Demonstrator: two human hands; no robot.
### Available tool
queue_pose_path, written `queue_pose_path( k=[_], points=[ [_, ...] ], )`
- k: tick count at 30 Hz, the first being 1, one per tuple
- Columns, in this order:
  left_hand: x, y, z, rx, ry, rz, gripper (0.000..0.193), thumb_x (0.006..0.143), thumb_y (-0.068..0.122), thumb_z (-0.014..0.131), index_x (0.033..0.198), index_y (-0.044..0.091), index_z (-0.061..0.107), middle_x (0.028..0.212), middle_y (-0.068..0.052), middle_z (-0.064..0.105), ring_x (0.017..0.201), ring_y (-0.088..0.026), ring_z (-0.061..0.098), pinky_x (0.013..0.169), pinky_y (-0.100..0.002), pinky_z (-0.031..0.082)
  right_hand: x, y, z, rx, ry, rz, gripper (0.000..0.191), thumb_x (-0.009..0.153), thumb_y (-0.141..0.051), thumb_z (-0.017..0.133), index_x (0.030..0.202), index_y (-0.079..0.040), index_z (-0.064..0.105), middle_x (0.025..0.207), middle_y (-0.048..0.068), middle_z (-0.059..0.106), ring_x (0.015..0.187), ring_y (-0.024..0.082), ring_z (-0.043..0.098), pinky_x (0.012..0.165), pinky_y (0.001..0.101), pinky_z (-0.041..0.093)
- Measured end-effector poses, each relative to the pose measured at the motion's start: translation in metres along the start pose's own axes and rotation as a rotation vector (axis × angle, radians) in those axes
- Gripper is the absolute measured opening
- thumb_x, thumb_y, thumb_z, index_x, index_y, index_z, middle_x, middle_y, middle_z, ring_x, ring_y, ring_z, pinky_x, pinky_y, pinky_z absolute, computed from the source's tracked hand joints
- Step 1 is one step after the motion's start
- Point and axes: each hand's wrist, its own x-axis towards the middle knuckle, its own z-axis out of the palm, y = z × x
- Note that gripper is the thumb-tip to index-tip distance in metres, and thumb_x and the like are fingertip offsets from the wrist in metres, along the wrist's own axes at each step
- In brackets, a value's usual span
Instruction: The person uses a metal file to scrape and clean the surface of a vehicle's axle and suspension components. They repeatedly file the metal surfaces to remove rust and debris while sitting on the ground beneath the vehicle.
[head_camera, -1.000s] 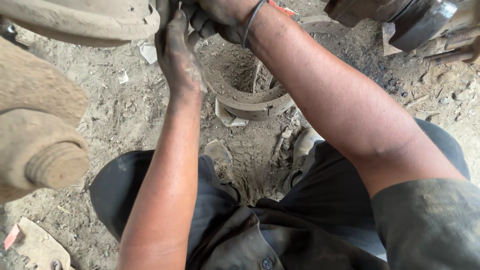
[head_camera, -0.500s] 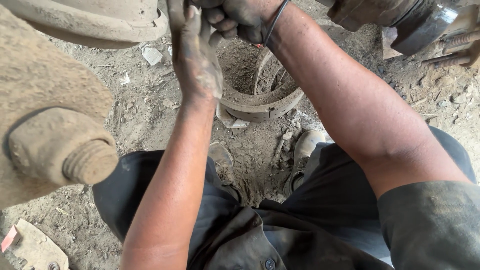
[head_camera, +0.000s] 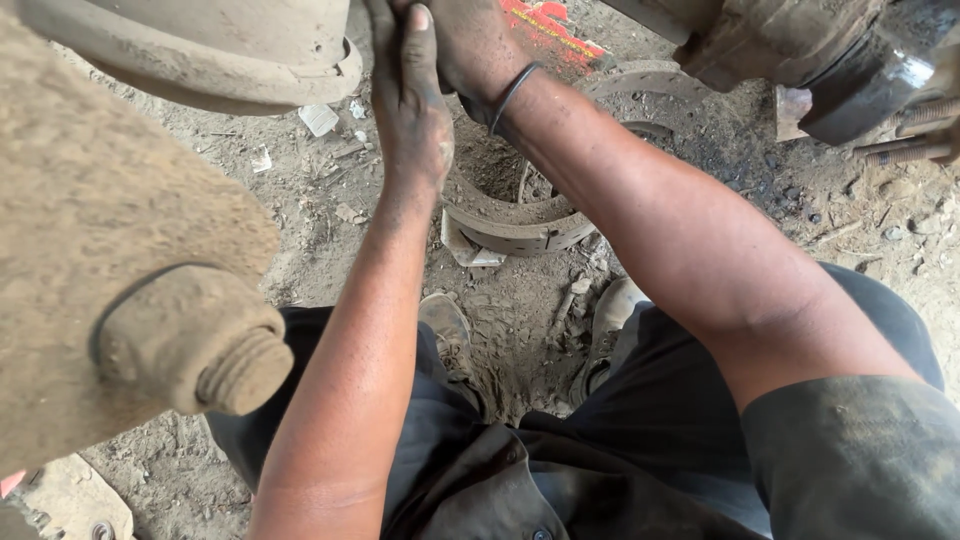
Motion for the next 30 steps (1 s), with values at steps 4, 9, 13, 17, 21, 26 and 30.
queue_pose_path(
  k=[4, 9, 13, 17, 21, 26, 30],
  points=[
    [0.003, 0.0, -0.003, 0.127, -0.029, -0.056, 0.089, 0.107, 0.065, 0.042, 0.169, 0.012, 0.006, 0.169, -0.029, 0.028, 0.157, -0.041, 0.04, 0.127, -0.054, 0.044, -0.011, -0.015, -0.018, 0.919, -0.145, 0.733, 0.026, 0.1, -0.026, 0.056, 0.085, -0.008, 0.067, 0.059, -0.001, 0.055, 0.048, 0.011, 0.049, 0.041, 0.0269, 0.038],
    [-0.007, 0.001, 0.007, 0.067, 0.082, 0.174, 0.08, 0.115, 0.06, 0.049, 0.166, 0.013, 0.009, 0.171, -0.028, 0.022, 0.157, -0.038, 0.036, 0.131, -0.051, 0.041, -0.006, -0.017, -0.037, 1.077, -0.29, 0.652, 0.025, 0.109, -0.02, 0.056, 0.096, -0.001, 0.066, 0.071, 0.0, 0.06, 0.06, 0.013, 0.06, 0.053, 0.0257, 0.051],
    [-0.003, 0.007, 0.011, 0.074, 0.096, 0.135, 0.086, 0.114, 0.063, 0.05, 0.166, 0.011, 0.005, 0.167, -0.03, 0.025, 0.153, -0.039, 0.041, 0.13, -0.053, 0.046, -0.003, -0.012, -0.024, 0.932, -0.198, 0.403, 0.024, 0.108, -0.019, 0.06, 0.1, 0.002, 0.069, 0.081, 0.004, 0.066, 0.071, 0.014, 0.066, 0.061, 0.0282, 0.061],
    [0.009, 0.015, 0.002, 0.143, 0.015, -0.003, 0.098, 0.101, 0.073, 0.049, 0.167, 0.008, 0.017, 0.155, -0.03, 0.051, 0.141, -0.039, 0.064, 0.109, -0.051, 0.059, -0.007, -0.008, -0.012, 1.336, -0.071, 0.578, 0.028, 0.112, -0.017, 0.057, 0.108, 0.01, 0.062, 0.096, 0.012, 0.067, 0.084, 0.02, 0.071, 0.072, 0.0362, 0.065],
    [0.012, 0.014, -0.007, 0.137, -0.027, 0.004, 0.097, 0.098, 0.076, 0.051, 0.161, 0.008, 0.026, 0.153, -0.031, 0.052, 0.138, -0.04, 0.064, 0.107, -0.051, 0.059, -0.012, 0.0, -0.015, 1.079, -0.175, 0.654, 0.033, 0.102, -0.029, 0.054, 0.101, 0.001, 0.068, 0.078, 0.008, 0.069, 0.06, 0.016, 0.069, 0.045, 0.0259, 0.05],
    [0.003, 0.004, 0.002, 0.124, 0.069, 0.122, 0.1, 0.104, 0.074, 0.055, 0.168, 0.01, 0.012, 0.156, -0.031, 0.047, 0.143, -0.04, 0.061, 0.12, -0.054, 0.055, -0.009, 0.012, -0.012, 0.956, -0.279, 0.332, 0.025, 0.11, -0.019, 0.064, 0.111, 0.006, 0.067, 0.093, 0.01, 0.071, 0.081, 0.019, 0.075, 0.071, 0.0321, 0.067],
    [0.017, 0.003, 0.002, 0.13, -0.009, 0.025, 0.101, 0.103, 0.074, 0.055, 0.168, 0.007, 0.016, 0.164, -0.034, 0.038, 0.148, -0.043, 0.052, 0.116, -0.056, 0.054, -0.009, 0.012, 0.0, 0.922, -0.106, 0.488, 0.021, 0.105, -0.013, 0.062, 0.101, 0.007, 0.065, 0.086, 0.012, 0.065, 0.072, 0.02, 0.067, 0.059, 0.0318, 0.061]
  ],
)
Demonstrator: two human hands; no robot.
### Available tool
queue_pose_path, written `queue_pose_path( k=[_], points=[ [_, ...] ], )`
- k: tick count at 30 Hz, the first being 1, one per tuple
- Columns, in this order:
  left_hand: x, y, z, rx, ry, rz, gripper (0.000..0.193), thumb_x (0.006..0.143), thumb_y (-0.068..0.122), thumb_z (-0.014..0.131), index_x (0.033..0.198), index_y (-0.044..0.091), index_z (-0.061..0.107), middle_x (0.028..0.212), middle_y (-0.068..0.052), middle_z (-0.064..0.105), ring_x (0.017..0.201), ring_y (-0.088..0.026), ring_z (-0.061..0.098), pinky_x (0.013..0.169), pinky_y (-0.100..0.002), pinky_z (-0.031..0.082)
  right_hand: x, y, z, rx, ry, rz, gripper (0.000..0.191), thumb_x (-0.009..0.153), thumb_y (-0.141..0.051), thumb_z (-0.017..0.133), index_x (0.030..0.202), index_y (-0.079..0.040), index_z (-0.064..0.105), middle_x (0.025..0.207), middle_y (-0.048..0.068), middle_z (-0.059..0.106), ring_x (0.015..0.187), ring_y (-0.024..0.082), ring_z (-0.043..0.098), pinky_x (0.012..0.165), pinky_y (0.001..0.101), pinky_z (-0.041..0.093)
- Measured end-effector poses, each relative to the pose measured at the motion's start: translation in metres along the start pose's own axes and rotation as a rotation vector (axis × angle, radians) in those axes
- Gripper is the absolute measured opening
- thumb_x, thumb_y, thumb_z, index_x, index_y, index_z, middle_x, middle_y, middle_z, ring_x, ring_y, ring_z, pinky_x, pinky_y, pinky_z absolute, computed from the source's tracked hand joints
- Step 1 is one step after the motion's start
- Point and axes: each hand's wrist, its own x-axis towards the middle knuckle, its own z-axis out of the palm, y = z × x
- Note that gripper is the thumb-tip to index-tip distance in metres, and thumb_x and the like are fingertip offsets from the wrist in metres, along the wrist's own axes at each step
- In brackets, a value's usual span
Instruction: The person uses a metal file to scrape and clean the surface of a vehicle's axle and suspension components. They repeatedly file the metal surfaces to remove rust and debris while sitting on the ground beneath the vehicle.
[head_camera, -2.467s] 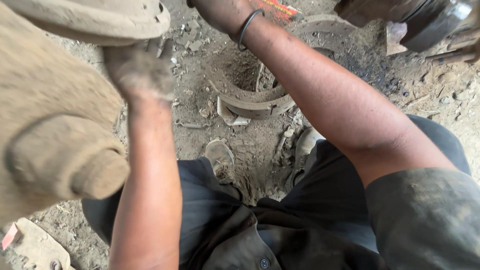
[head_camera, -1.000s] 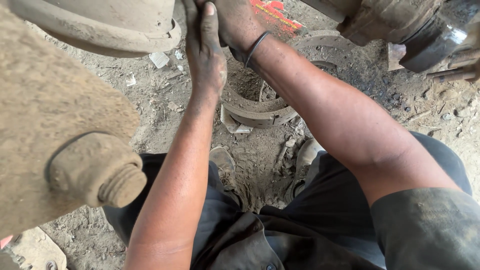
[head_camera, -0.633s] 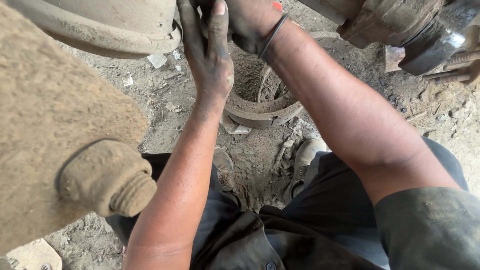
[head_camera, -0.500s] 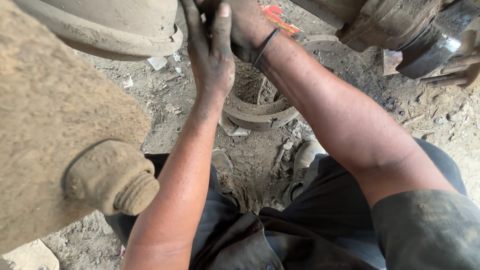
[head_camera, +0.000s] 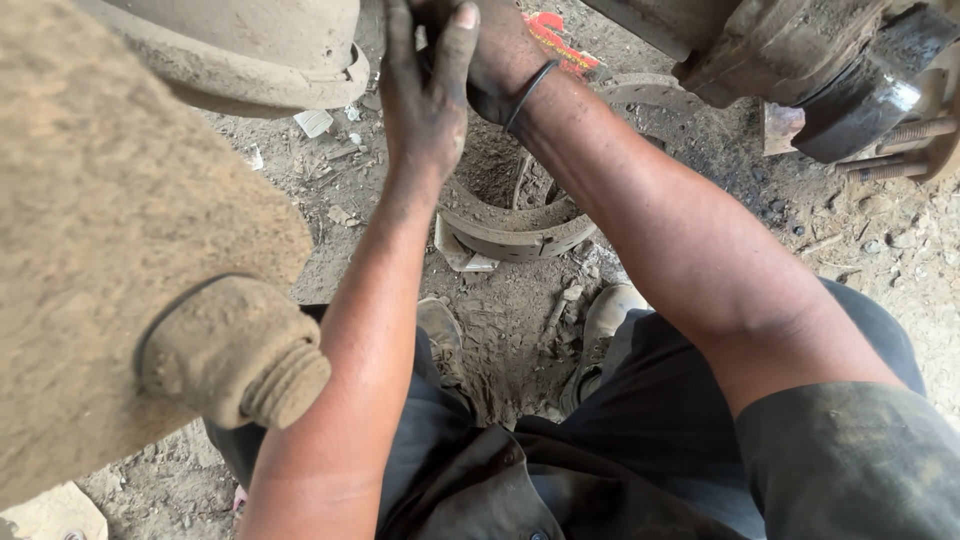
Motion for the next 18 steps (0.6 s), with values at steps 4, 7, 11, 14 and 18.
queue_pose_path(
  k=[4, 7, 11, 14, 18],
  points=[
    [0.007, 0.003, -0.005, -0.012, -0.148, -0.17, 0.107, 0.092, 0.075, 0.055, 0.164, 0.008, 0.013, 0.153, -0.032, 0.046, 0.132, -0.042, 0.064, 0.1, -0.055, 0.061, -0.011, -0.002, 0.0, 0.192, 0.125, 0.219, 0.019, 0.1, -0.013, 0.062, 0.106, 0.004, 0.067, 0.093, 0.013, 0.069, 0.074, 0.021, 0.073, 0.063, 0.0316, 0.066],
    [-0.006, 0.005, 0.003, 0.038, -0.003, -0.116, 0.109, 0.09, 0.075, 0.054, 0.164, 0.008, 0.01, 0.146, -0.029, 0.055, 0.126, -0.039, 0.071, 0.096, -0.051, 0.063, -0.014, -0.011, -0.007, 0.202, -0.012, 0.172, 0.015, 0.099, -0.011, 0.064, 0.107, 0.002, 0.066, 0.096, 0.012, 0.069, 0.078, 0.02, 0.071, 0.064, 0.0332, 0.063],
    [-0.017, 0.002, 0.012, 0.111, 0.202, 0.114, 0.095, 0.104, 0.069, 0.056, 0.164, 0.008, 0.015, 0.155, -0.029, 0.046, 0.142, -0.038, 0.06, 0.118, -0.05, 0.057, -0.006, -0.019, -0.009, -0.845, -0.258, -0.221, 0.014, 0.104, -0.02, 0.065, 0.107, -0.007, 0.07, 0.086, 0.001, 0.069, 0.072, 0.012, 0.069, 0.059, 0.0273, 0.058],
    [-0.009, -0.001, 0.006, 0.181, 0.164, 0.087, 0.092, 0.103, 0.07, 0.055, 0.162, 0.007, 0.023, 0.156, -0.029, 0.046, 0.143, -0.039, 0.057, 0.118, -0.051, 0.056, -0.004, -0.016, -0.002, -1.23, -0.125, -0.624, 0.015, 0.093, -0.019, 0.072, 0.094, -0.005, 0.07, 0.078, 0.007, 0.066, 0.064, 0.019, 0.064, 0.053, 0.0324, 0.053],
    [0.005, 0.003, -0.009, 0.081, -0.158, -0.164, 0.107, 0.09, 0.078, 0.056, 0.162, 0.005, 0.025, 0.154, -0.03, 0.046, 0.135, -0.042, 0.057, 0.106, -0.054, 0.056, -0.017, -0.004, 0.003, 0.159, 0.122, 0.023, 0.013, 0.1, -0.011, 0.069, 0.096, 0.002, 0.066, 0.082, 0.008, 0.064, 0.068, 0.019, 0.063, 0.058, 0.0352, 0.054]
  ],
)
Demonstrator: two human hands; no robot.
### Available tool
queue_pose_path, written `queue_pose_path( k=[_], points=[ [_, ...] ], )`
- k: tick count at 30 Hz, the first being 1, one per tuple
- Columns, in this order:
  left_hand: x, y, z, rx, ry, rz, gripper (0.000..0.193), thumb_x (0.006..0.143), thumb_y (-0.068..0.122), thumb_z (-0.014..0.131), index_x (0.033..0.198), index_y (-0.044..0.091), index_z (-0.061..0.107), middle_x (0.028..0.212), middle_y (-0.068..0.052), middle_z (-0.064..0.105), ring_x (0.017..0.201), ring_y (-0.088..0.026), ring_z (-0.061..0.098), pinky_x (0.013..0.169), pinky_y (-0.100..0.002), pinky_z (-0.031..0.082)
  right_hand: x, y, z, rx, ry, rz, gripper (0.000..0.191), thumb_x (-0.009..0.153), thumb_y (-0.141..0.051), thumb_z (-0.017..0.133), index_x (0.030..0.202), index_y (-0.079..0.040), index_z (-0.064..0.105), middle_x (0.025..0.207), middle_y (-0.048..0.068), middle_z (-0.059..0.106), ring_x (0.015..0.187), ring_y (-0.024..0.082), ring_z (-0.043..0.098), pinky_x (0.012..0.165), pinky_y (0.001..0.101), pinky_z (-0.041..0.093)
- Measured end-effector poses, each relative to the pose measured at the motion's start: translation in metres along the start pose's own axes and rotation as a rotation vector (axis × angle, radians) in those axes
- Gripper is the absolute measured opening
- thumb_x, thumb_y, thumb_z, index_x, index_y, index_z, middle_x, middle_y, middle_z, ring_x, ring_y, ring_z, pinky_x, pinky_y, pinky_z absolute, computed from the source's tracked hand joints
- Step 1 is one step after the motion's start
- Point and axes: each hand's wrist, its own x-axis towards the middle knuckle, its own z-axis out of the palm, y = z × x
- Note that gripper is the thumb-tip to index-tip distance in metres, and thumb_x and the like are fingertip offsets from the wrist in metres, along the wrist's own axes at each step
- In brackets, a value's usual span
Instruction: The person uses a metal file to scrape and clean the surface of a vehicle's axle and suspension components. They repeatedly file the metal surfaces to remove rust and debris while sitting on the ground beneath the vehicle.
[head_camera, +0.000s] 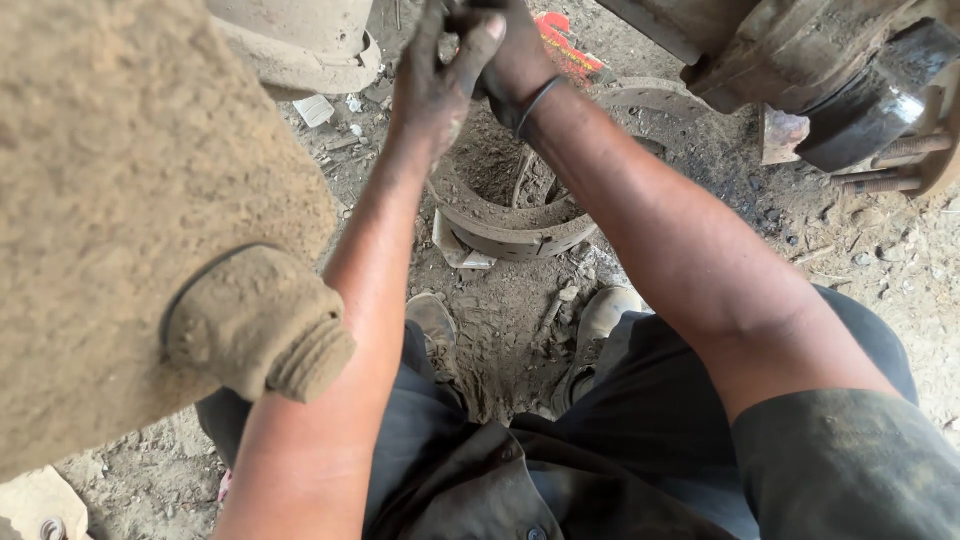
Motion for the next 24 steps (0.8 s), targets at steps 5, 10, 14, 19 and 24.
queue_pose_path(
  k=[5, 10, 14, 19, 24],
  points=[
    [-0.017, 0.004, 0.021, -0.093, 0.127, 0.066, 0.111, 0.091, 0.081, 0.057, 0.165, 0.007, 0.02, 0.154, -0.032, 0.049, 0.142, -0.043, 0.057, 0.113, -0.056, 0.058, -0.004, -0.011, -0.013, -0.261, -0.231, -0.083, 0.016, 0.099, -0.013, 0.065, 0.103, 0.001, 0.068, 0.087, 0.009, 0.068, 0.067, 0.018, 0.065, 0.053, 0.0317, 0.052],
    [-0.026, 0.012, 0.035, -0.066, 0.333, 0.218, 0.105, 0.098, 0.079, 0.056, 0.164, 0.011, 0.012, 0.16, -0.031, 0.042, 0.147, -0.041, 0.055, 0.121, -0.051, 0.051, 0.006, -0.028, -0.013, -0.624, -0.302, -0.2, 0.018, 0.099, -0.015, 0.063, 0.105, 0.001, 0.068, 0.089, 0.009, 0.071, 0.067, 0.017, 0.068, 0.052, 0.0304, 0.053],
    [-0.014, 0.014, 0.021, -0.172, 0.086, 0.184, 0.107, 0.098, 0.072, 0.063, 0.165, 0.007, 0.01, 0.159, -0.033, 0.04, 0.153, -0.044, 0.05, 0.125, -0.057, 0.049, -0.005, -0.031, -0.012, -0.383, -0.195, -0.037, 0.021, 0.099, -0.016, 0.061, 0.107, 0.002, 0.068, 0.092, 0.009, 0.074, 0.068, 0.017, 0.07, 0.051, 0.0294, 0.054],
    [-0.019, 0.014, 0.016, 0.016, -0.03, 0.055, 0.107, 0.095, 0.071, 0.06, 0.162, 0.003, 0.012, 0.151, -0.028, 0.047, 0.137, -0.038, 0.055, 0.109, -0.052, 0.053, -0.032, -0.034, -0.018, -0.209, -0.048, 0.232, 0.024, 0.1, -0.017, 0.059, 0.11, 0.002, 0.068, 0.095, 0.009, 0.077, 0.068, 0.016, 0.072, 0.05, 0.0281, 0.056],
    [-0.029, 0.015, 0.018, -0.061, 0.253, -0.12, 0.058, 0.097, 0.045, 0.06, 0.137, 0.004, 0.056, 0.109, -0.014, 0.074, 0.098, -0.024, 0.076, 0.084, -0.042, 0.069, -0.046, -0.03, -0.011, -0.261, -0.124, 0.387, 0.027, 0.097, -0.017, 0.063, 0.119, -0.002, 0.066, 0.096, 0.013, 0.075, 0.073, 0.017, 0.075, 0.065, 0.032, 0.066]
  ],
)
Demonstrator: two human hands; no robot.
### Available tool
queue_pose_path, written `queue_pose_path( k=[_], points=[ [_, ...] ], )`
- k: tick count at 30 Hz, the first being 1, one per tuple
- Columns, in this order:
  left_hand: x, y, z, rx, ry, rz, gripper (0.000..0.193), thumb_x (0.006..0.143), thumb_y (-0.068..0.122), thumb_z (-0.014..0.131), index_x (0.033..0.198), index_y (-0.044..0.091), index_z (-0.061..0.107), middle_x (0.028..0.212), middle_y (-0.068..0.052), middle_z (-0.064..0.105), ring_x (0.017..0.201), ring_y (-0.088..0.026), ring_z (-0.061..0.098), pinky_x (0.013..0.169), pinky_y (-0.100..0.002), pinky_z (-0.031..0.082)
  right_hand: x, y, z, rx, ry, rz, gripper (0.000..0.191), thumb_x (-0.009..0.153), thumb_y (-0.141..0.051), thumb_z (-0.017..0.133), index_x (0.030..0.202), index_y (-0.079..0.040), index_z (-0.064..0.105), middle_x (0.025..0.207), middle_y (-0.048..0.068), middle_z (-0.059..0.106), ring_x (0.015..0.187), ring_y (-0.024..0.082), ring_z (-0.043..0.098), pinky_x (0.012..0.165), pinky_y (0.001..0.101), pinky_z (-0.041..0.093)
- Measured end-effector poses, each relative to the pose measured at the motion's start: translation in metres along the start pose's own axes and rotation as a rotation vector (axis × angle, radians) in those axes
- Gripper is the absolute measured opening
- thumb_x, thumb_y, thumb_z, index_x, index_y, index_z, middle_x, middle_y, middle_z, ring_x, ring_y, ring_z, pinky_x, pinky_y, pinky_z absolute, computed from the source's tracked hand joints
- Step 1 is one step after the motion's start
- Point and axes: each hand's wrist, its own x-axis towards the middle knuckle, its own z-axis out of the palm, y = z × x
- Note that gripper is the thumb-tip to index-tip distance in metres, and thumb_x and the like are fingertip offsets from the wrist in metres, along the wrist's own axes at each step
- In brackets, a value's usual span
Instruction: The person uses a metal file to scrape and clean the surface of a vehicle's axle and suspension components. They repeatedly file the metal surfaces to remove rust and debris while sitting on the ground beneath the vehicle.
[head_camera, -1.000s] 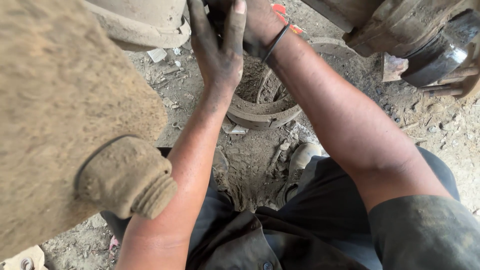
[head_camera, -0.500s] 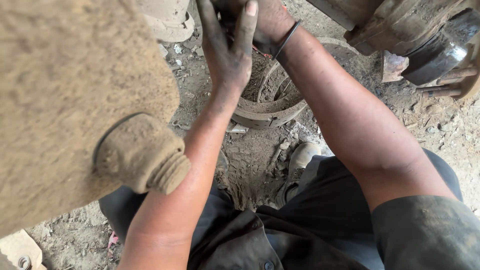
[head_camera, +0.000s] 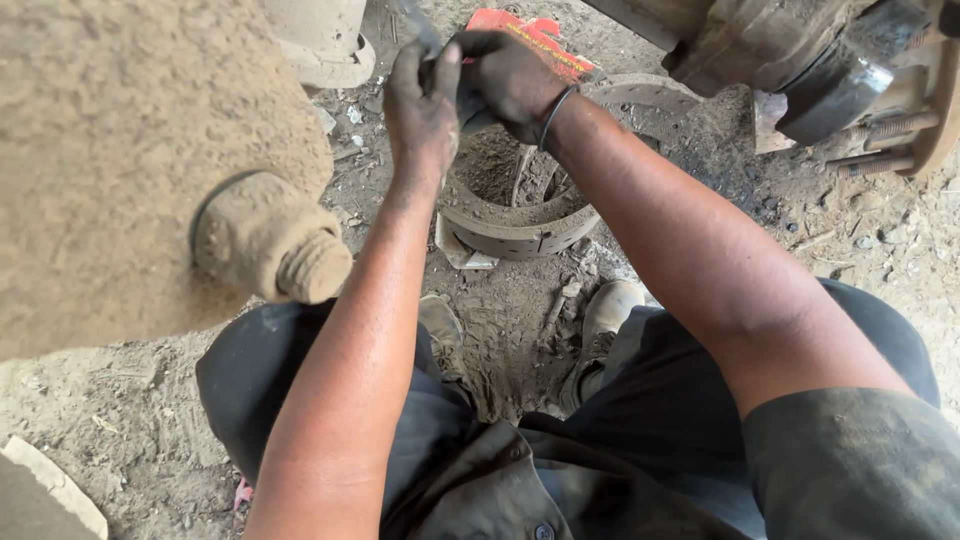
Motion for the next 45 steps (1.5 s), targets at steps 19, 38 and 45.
queue_pose_path(
  k=[19, 38, 45],
  points=[
    [-0.011, 0.016, -0.011, 0.542, 0.329, 0.409, 0.018, 0.104, 0.012, 0.056, 0.101, 0.002, 0.071, 0.081, -0.01, 0.072, 0.077, -0.023, 0.071, 0.077, -0.042, 0.055, 0.02, 0.028, 0.039, 0.111, -0.019, -0.399, 0.021, 0.103, -0.018, 0.066, 0.116, -0.002, 0.067, 0.105, 0.004, 0.073, 0.096, 0.009, 0.066, 0.085, 0.0271, 0.058],
    [-0.032, 0.005, -0.025, 0.235, 0.282, 0.193, 0.035, 0.108, 0.02, 0.053, 0.134, -0.001, 0.06, 0.123, -0.018, 0.07, 0.111, -0.026, 0.073, 0.097, -0.036, 0.061, 0.041, 0.011, 0.063, 0.255, 0.214, -0.461, 0.06, 0.1, -0.062, 0.047, 0.082, -0.007, 0.06, 0.073, 0.001, 0.059, 0.064, 0.012, 0.055, 0.056, 0.0281, 0.049],
    [-0.052, 0.023, -0.048, -0.079, 0.361, 0.241, 0.042, 0.101, 0.01, 0.059, 0.136, -0.006, 0.043, 0.129, -0.022, 0.059, 0.119, -0.024, 0.063, 0.107, -0.04, 0.056, 0.068, 0.005, 0.098, 0.323, 0.601, -0.457, 0.066, 0.104, -0.066, 0.034, 0.066, -0.014, 0.049, 0.057, -0.004, 0.042, 0.05, 0.01, 0.039, 0.046, 0.0287, 0.031]
  ],
)
